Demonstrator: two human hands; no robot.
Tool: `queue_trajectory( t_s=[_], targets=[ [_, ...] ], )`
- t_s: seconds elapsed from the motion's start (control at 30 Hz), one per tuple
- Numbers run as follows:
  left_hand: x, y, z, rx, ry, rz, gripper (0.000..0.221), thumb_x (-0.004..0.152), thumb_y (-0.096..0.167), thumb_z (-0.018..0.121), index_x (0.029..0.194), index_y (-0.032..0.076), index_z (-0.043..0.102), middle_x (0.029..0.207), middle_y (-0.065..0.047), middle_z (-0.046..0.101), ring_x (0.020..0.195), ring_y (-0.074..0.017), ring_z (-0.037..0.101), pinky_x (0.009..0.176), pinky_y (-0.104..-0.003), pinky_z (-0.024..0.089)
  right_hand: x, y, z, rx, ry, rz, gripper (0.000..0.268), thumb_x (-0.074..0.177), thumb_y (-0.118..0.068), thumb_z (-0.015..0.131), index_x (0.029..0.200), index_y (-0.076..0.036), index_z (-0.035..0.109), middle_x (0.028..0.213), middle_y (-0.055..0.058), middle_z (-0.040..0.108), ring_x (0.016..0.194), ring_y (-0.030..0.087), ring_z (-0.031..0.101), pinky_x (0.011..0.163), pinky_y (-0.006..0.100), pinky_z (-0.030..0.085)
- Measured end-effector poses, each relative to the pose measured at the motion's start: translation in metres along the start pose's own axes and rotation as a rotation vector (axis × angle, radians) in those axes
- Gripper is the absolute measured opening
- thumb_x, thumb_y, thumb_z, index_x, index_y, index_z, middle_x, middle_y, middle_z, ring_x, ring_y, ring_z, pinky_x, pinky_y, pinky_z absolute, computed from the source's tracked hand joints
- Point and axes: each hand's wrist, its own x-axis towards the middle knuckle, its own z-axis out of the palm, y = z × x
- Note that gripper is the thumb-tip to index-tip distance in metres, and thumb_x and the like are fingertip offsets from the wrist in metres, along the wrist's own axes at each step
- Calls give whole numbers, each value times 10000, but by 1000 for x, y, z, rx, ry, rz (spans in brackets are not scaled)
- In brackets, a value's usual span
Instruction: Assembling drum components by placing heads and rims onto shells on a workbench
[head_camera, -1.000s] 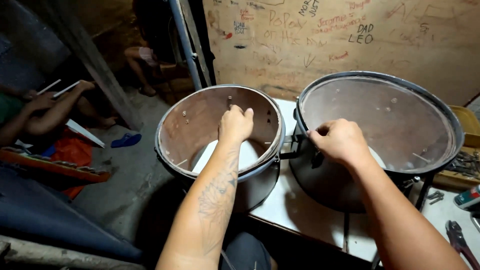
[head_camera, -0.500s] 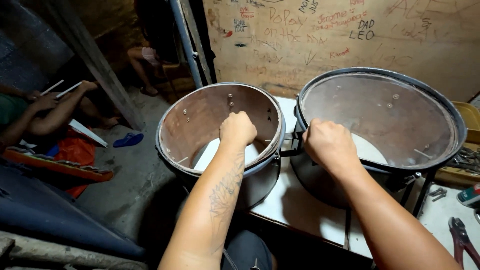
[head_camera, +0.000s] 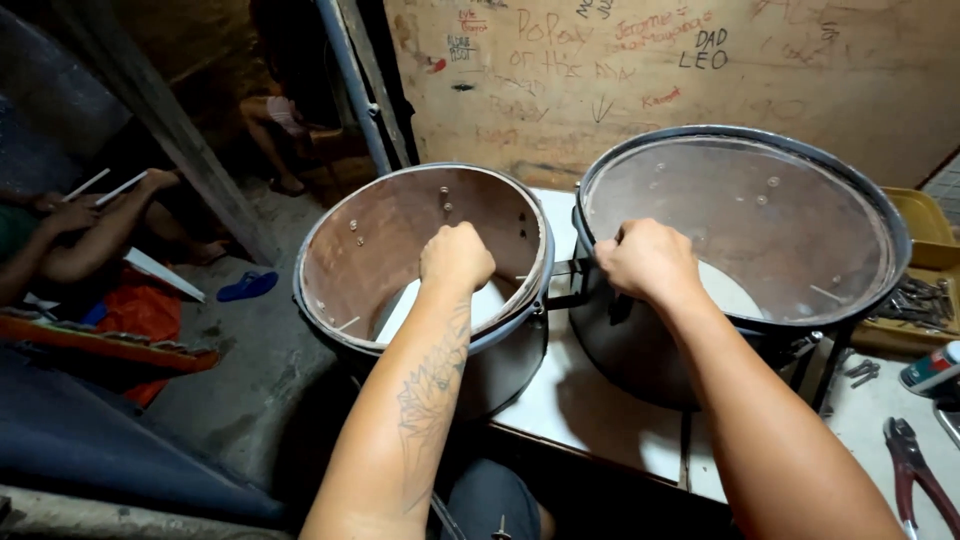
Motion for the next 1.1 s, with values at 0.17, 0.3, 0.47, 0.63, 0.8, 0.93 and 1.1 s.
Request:
queue_trajectory(
  t_s=[0.17,0.3,0.47,0.63,0.8,0.93,1.1],
  targets=[
    [1,-1,-1,-15,-36,-6,458,867,83,452,1246,-48,672,1233,-276,677,1197,-452,657,1044,-533,508,10,11,2,-9,-33,-78,437,850,-344,539,1076,-64,788,1098,267,744,1160,463,672,997,570,519],
    [8,-1,5,-4,-44,18,467,847,84,459,1241,-34,682,1223,-267,688,1189,-439,665,1035,-531,517,-3,21,-6,73,-6,-380,358,944,-249,544,1243,-183,730,1169,176,751,1172,442,651,1002,585,511],
    [18,-3,18,-6,-64,61,454,835,120,526,1235,-12,694,1217,-256,689,1197,-431,661,1034,-536,518,-28,50,-30,-224,150,-872,250,896,-158,588,1116,-154,707,1288,46,707,1152,298,689,900,451,593],
    [19,-5,23,0,-90,85,435,838,145,560,1214,-12,713,1212,-260,693,1206,-434,657,1036,-536,518,-24,60,-35,-440,209,-1159,365,886,-240,597,1230,-149,678,1379,49,660,1312,256,603,964,404,551],
    [34,-13,43,4,-114,106,426,813,179,599,1175,11,746,1187,-254,712,1184,-422,675,1016,-538,533,-17,64,-29,-410,141,-1208,381,863,-255,654,1217,-117,673,1303,88,684,1318,274,595,986,418,528],
    [30,-15,44,33,-146,123,449,814,220,627,1190,1,738,1198,-252,712,1208,-421,663,1028,-526,531,-13,62,-29,-391,231,-1209,241,939,-323,595,1127,-217,703,1212,-30,714,1231,193,645,984,358,497],
    [38,-25,61,108,-202,113,456,826,257,621,1189,8,737,1230,-247,711,1220,-412,660,1029,-530,537,-13,69,-28,-427,372,-1211,290,877,-352,664,1141,-233,683,1170,-40,717,1147,173,670,1042,402,461]
  ],
)
